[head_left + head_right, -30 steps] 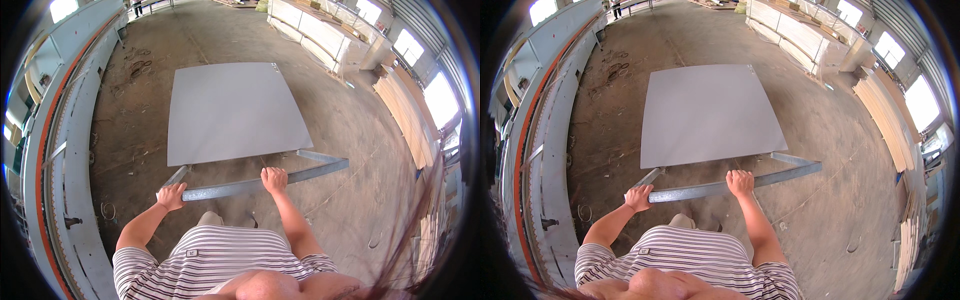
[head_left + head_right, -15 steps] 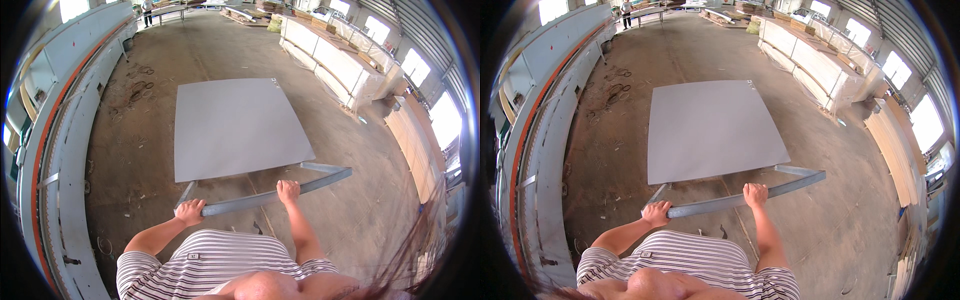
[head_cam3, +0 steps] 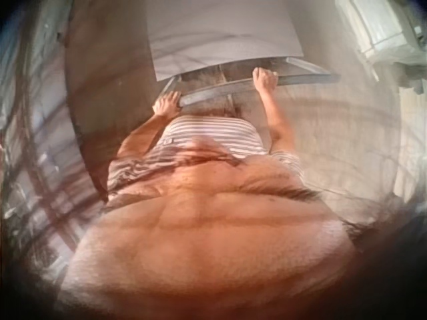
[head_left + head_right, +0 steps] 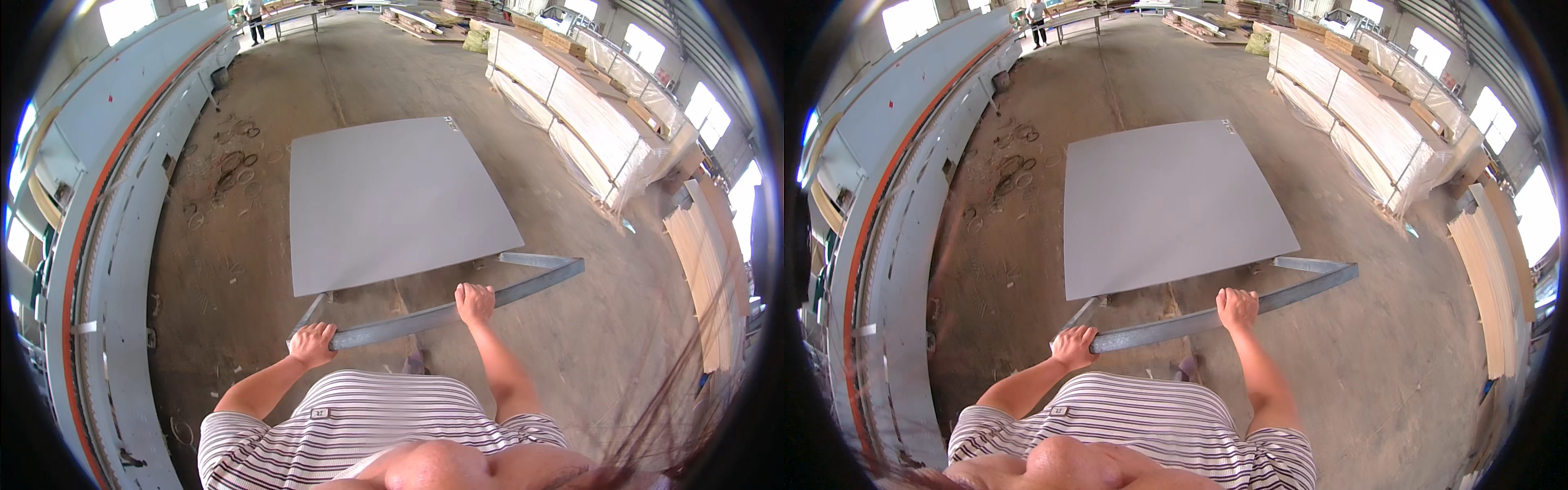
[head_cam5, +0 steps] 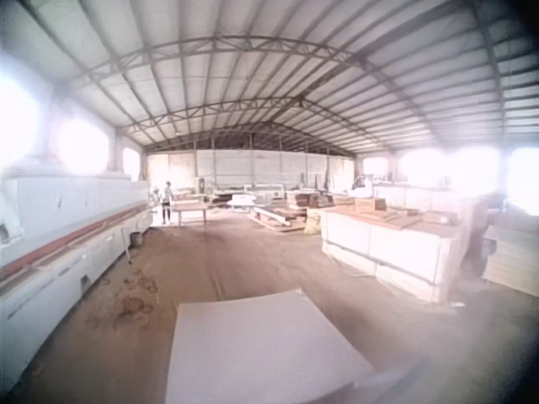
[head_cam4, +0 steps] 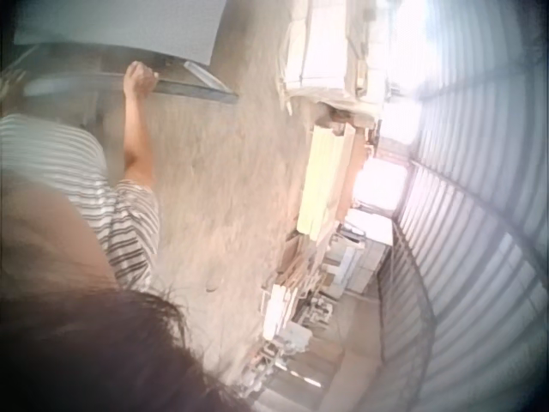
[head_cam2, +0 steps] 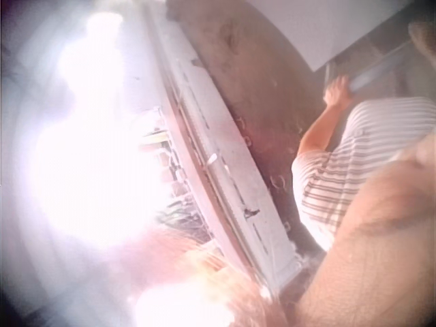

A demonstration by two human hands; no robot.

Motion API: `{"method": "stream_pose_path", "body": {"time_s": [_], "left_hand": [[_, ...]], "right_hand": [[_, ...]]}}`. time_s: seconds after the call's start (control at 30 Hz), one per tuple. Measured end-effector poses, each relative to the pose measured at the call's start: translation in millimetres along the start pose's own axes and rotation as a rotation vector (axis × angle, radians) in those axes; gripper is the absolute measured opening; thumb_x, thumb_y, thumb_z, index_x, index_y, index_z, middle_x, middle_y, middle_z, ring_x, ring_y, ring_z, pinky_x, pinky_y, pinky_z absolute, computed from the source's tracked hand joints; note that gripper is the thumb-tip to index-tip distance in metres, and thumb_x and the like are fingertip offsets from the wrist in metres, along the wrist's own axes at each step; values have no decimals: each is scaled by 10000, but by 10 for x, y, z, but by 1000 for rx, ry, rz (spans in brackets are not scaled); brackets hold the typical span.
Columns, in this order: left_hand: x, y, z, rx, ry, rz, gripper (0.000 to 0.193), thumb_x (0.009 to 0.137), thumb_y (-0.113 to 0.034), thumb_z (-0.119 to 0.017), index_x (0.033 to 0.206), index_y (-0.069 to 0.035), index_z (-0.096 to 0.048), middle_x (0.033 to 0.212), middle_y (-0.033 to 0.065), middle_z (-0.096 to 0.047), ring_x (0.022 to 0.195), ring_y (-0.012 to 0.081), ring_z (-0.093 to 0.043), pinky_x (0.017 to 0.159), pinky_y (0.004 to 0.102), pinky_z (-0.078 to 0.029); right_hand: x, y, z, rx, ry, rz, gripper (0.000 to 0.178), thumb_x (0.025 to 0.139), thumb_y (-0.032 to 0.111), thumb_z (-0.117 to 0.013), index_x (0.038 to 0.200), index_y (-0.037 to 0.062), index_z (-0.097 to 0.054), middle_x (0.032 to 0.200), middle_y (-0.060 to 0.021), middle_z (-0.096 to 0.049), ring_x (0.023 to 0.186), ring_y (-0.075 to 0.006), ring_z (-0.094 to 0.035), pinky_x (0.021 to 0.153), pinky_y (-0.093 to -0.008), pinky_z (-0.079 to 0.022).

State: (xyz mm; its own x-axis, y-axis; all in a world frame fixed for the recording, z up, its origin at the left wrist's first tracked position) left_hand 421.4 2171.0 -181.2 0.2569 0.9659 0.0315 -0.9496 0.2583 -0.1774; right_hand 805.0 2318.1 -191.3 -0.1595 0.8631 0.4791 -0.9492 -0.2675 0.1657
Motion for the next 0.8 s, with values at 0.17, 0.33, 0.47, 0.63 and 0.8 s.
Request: {"method": "stream_pose_path", "body": {"time_s": [0.17, 0.33, 0.47, 0.63, 0.8], "left_hand": [[1225, 631, 58, 44, -15, 55, 447, 648, -357, -766, 1010, -147, -607, 942, 61, -629, 939, 272, -647, 789, 428, -521], [2497, 1268, 183, 52, -95, 94, 426, 631, -316, -767, 994, -150, -620, 908, 47, -629, 912, 261, -652, 780, 424, -523], [3435, 1877, 185, 41, -108, 79, 404, 634, -289, -765, 976, -140, -610, 896, 50, -628, 898, 260, -649, 778, 421, -519], [4749, 2699, 272, 46, -130, 63, 411, 635, -280, -763, 983, -136, -597, 900, 58, -626, 902, 265, -646, 780, 418, -514], [6089, 3285, 383, 53, -51, 57, 382, 667, -264, -751, 989, -136, -592, 936, 64, -628, 923, 289, -638, 797, 443, -514]], "right_hand": [[1301, -45, -631, 83, -18, 35, 273, 903, 248, -557, 672, 116, -617, 698, -50, -674, 708, -236, -650, 740, -411, -425], [2568, -93, -1403, 89, -30, 91, 296, 896, 257, -567, 632, 124, -557, 654, -36, -643, 675, -234, -634, 693, -416, -416], [3640, -40, -1965, 125, 15, 130, 293, 887, 268, -575, 639, 117, -529, 650, -47, -624, 672, -247, -622, 677, -423, -409], [4896, -71, -2791, 85, -63, 136, 295, 875, 271, -582, 613, 142, -537, 611, -30, -616, 636, -237, -609, 688, -419, -398], [6055, -151, -3367, 95, -26, 69, 282, 863, 259, -586, 608, 140, -569, 622, -40, -631, 665, -235, -630, 716, -416, -410]]}}
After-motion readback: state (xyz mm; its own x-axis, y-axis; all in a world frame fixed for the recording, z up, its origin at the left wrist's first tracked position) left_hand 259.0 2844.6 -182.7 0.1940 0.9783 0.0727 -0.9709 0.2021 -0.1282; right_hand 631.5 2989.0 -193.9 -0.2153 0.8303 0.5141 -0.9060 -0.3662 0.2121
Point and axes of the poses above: each hand's wrist, its own x-axis towards the middle knuckle, its own z-axis out of the back of the hand, y = z × x, the point moved 5 cm from there along x, towards the middle knuckle
